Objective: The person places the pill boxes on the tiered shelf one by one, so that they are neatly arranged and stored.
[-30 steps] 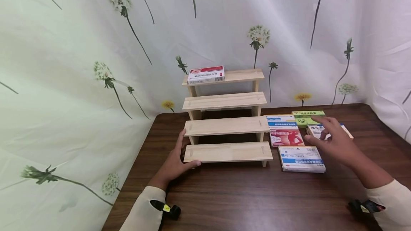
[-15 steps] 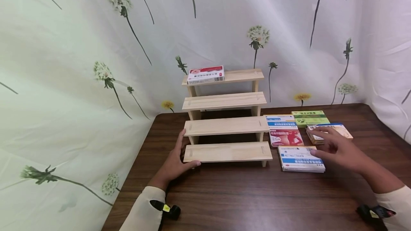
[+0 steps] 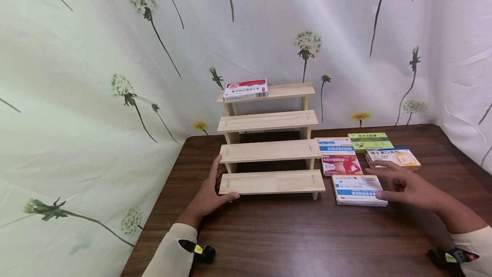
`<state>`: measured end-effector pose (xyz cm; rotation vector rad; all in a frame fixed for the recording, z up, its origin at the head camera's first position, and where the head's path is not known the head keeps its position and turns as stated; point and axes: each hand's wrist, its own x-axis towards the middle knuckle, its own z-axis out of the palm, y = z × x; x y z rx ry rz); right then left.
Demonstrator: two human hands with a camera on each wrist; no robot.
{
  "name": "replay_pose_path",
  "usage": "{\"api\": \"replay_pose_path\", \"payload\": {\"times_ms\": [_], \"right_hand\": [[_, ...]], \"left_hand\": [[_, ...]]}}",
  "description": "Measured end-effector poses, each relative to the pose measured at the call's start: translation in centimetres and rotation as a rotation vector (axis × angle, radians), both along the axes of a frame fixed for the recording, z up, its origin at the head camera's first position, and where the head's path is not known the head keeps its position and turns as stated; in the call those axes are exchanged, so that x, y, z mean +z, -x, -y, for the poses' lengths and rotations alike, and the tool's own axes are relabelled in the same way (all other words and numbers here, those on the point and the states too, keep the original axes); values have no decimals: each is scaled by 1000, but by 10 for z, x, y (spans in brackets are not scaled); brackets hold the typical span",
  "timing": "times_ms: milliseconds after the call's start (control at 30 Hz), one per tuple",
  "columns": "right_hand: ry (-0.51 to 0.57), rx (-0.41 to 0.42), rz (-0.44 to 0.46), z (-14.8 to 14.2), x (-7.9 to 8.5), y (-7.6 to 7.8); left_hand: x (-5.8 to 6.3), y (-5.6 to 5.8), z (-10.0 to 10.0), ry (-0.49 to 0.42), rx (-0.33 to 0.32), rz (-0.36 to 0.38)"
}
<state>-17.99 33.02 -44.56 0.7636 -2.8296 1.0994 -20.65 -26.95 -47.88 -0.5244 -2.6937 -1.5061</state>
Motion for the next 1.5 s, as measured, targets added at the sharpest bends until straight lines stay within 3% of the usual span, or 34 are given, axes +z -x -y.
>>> {"api": "replay_pose_path", "payload": {"times_ms": [500, 767, 1167, 1500], "right_hand": [[50, 103, 101, -8, -9, 0], [48, 147, 91, -10, -13, 1], [44, 134, 190, -15, -13, 4], [30, 103, 213, -16, -13, 5]], "left_hand": [[4, -1, -1, -2, 4, 21], [5, -1, -2, 4, 1, 14], [3, 0, -2, -11, -2, 13], [4, 0, -3, 7, 3, 8]]}}
